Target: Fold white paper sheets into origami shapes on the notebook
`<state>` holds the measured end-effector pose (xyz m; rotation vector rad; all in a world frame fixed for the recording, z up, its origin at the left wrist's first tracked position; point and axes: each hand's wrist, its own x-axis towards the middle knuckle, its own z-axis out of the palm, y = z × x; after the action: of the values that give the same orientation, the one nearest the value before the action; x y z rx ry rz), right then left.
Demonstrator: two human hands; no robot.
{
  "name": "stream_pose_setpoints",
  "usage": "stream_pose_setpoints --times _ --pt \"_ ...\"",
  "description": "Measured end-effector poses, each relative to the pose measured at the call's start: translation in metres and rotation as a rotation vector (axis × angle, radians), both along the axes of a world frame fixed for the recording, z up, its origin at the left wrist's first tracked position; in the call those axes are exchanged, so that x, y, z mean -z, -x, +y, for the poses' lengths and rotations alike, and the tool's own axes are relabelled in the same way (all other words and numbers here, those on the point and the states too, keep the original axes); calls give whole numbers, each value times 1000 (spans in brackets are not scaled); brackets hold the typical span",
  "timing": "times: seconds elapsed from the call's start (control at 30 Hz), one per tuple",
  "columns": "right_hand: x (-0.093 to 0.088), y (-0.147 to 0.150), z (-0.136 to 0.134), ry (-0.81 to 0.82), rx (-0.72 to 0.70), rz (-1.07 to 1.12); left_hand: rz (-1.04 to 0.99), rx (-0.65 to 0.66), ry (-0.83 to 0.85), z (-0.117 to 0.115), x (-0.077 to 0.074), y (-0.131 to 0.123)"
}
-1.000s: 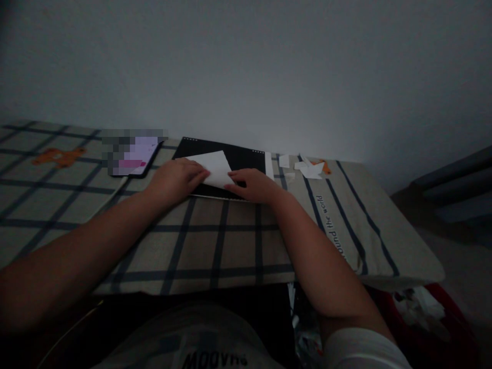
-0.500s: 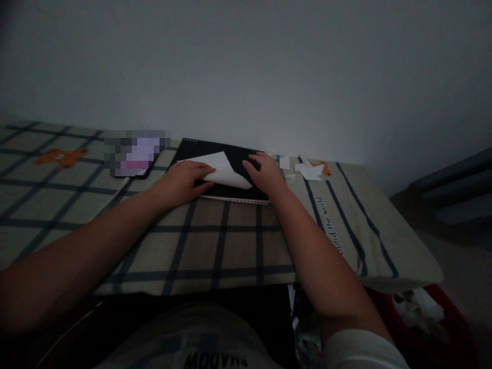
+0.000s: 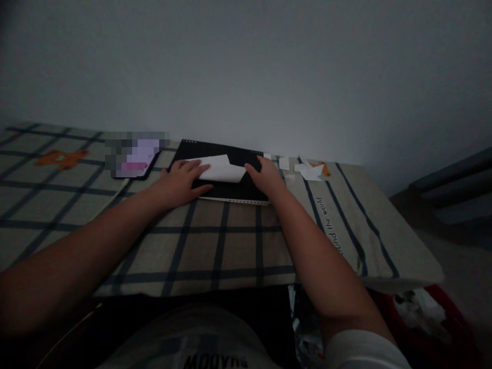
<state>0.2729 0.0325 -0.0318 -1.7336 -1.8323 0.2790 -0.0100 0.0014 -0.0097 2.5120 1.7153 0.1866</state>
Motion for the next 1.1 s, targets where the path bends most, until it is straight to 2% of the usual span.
stream_pose_setpoints --times 0.23,0.5,0.73,0.83,0.97,1.1 --pt "-4 0 -1 -22 22 35 24 33 -17 -3 -2 -3" --pt "2 -6 8 -12 46 315 19 15 -61 -7 2 -8" --pt "2 -1 6 -53 15 526 40 -3 -30 -6 -3 -7" --pt "-2 3 1 -52 -25 427 48 24 -22 -5 -4 -6" --pt "-9 10 -11 -137 -89 114 56 65 -22 -8 -7 -6" --pt "-10 15 -19 -36 -256 27 62 86 -41 -11 -10 -6"
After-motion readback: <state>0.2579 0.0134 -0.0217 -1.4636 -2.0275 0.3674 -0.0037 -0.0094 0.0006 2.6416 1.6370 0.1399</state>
